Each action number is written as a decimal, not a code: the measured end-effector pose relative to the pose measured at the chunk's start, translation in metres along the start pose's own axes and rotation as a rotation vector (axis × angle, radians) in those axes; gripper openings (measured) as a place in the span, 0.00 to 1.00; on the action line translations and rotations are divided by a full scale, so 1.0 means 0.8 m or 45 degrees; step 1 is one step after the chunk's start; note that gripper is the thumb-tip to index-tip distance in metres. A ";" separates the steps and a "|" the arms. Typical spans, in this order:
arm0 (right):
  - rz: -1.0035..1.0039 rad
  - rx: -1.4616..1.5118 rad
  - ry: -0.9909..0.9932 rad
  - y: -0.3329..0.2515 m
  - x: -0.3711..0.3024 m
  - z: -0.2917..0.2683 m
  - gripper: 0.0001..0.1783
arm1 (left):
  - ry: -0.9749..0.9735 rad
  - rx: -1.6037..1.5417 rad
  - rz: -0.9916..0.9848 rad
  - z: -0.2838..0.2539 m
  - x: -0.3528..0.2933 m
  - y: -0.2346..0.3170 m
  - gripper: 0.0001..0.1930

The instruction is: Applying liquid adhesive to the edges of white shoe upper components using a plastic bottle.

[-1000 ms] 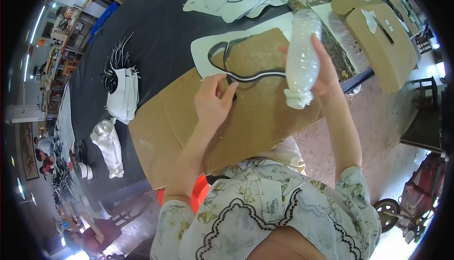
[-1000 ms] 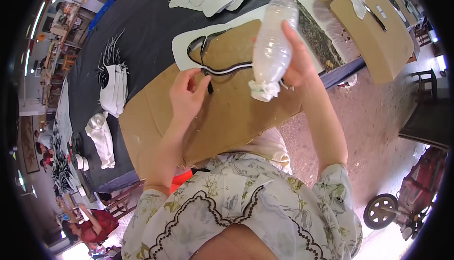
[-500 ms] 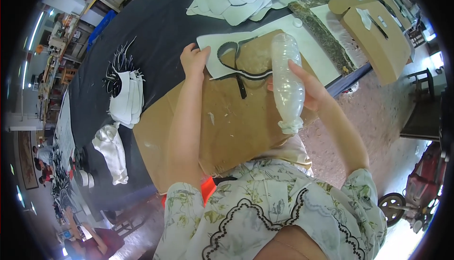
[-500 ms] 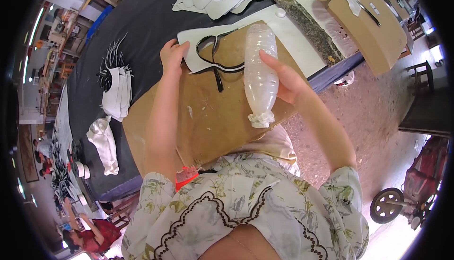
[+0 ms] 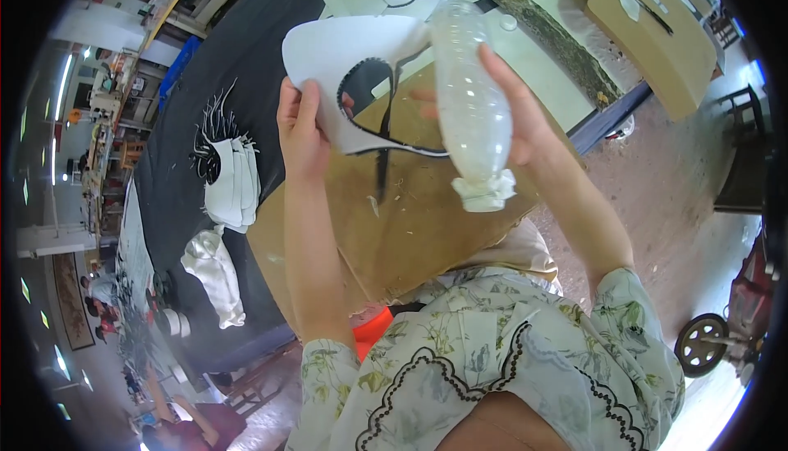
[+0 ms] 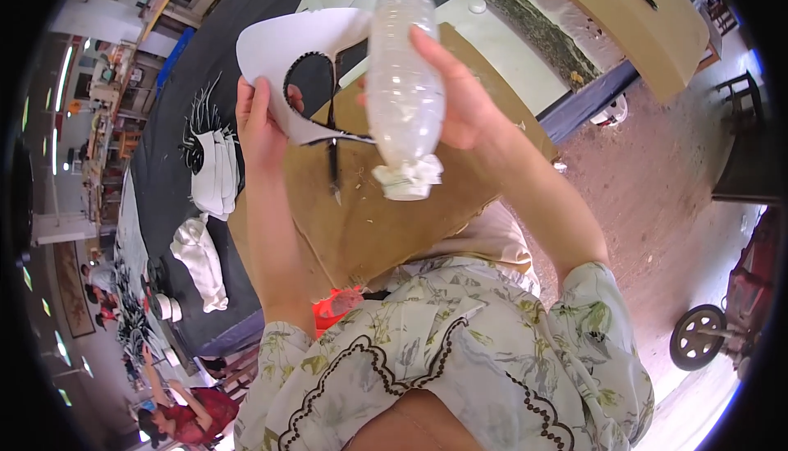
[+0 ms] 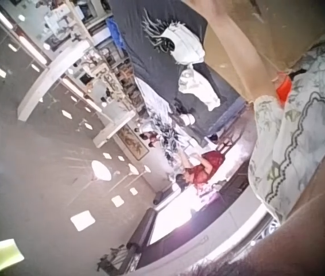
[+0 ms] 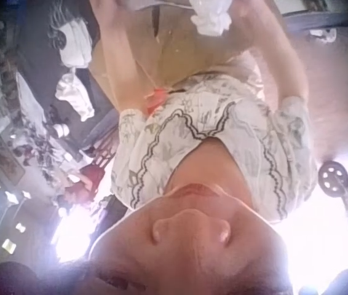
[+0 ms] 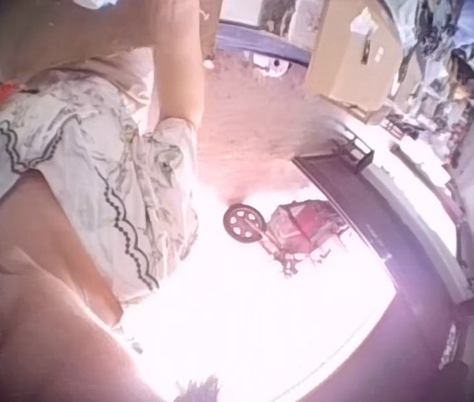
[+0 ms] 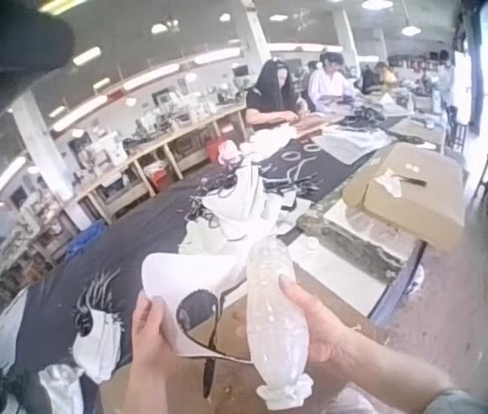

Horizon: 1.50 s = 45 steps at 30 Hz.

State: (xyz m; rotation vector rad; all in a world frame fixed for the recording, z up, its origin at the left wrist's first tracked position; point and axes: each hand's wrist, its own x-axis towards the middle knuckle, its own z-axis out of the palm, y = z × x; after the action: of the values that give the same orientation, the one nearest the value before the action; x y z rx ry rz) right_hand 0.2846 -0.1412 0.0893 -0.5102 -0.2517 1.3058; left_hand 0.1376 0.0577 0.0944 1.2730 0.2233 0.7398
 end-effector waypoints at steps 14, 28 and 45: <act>0.001 -0.104 -0.032 0.003 0.011 0.021 0.38 | -0.006 -0.728 -0.163 -0.002 -0.060 -0.030 0.20; -0.056 0.065 -0.084 0.003 0.007 0.020 0.40 | 0.414 0.016 -0.306 0.026 -0.077 -0.049 0.12; -0.096 -0.081 0.028 0.016 0.023 0.011 0.37 | 0.542 0.314 -0.169 0.046 -0.091 -0.053 0.10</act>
State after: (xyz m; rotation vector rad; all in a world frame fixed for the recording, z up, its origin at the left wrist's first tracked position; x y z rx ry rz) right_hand 0.2746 -0.1198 0.0886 -0.5637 -0.2927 1.2209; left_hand 0.1184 -0.0201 0.0495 1.3057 0.7571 0.8824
